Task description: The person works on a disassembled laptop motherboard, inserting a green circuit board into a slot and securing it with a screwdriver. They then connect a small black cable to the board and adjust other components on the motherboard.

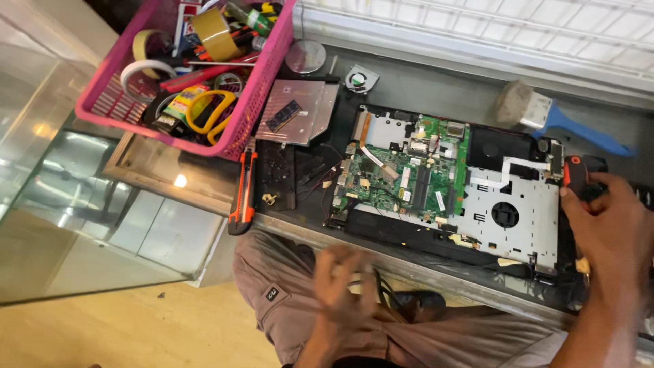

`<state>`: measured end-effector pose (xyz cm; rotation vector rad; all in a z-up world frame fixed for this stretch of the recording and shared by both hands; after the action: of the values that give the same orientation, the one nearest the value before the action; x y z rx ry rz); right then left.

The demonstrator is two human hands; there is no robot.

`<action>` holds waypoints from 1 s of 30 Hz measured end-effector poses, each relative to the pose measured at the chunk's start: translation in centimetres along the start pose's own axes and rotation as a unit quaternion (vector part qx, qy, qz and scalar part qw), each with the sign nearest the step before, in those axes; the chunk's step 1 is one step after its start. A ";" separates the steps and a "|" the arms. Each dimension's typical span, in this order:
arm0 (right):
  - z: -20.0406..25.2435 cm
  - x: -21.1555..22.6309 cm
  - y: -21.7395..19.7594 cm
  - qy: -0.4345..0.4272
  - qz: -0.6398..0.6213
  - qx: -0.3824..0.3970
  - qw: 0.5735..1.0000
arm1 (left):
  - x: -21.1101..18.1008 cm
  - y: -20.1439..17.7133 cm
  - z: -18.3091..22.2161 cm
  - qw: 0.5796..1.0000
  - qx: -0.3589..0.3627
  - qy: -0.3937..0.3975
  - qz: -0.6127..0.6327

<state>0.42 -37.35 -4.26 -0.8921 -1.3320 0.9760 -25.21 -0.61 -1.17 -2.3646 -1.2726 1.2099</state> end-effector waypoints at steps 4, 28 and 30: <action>0.2 -0.1 -0.2 -0.025 0.042 -0.037 0.998 | 2.6 -3.8 -1.5 0.996 -0.018 -0.080 -0.032; -0.2 -0.2 0.2 -0.015 0.088 -0.055 0.994 | 9.7 -4.5 -4.5 0.885 0.068 -0.355 0.295; 0.0 -0.2 0.1 -0.012 0.071 -0.058 0.996 | 8.3 -5.0 -5.0 0.872 0.063 -0.375 0.309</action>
<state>0.46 -37.49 -4.41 -1.0779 -1.3716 1.0292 -22.10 9.81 -0.17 -2.3367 -0.4846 2.4867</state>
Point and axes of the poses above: each hand's wrist, its own z-axis away from the middle knuckle, its own y-axis out of the palm, x = y × z, the point moved 8 cm from there along -z, towards the middle knuckle, and after that the axes turned 14 degrees about x, right-handed, at the moved point
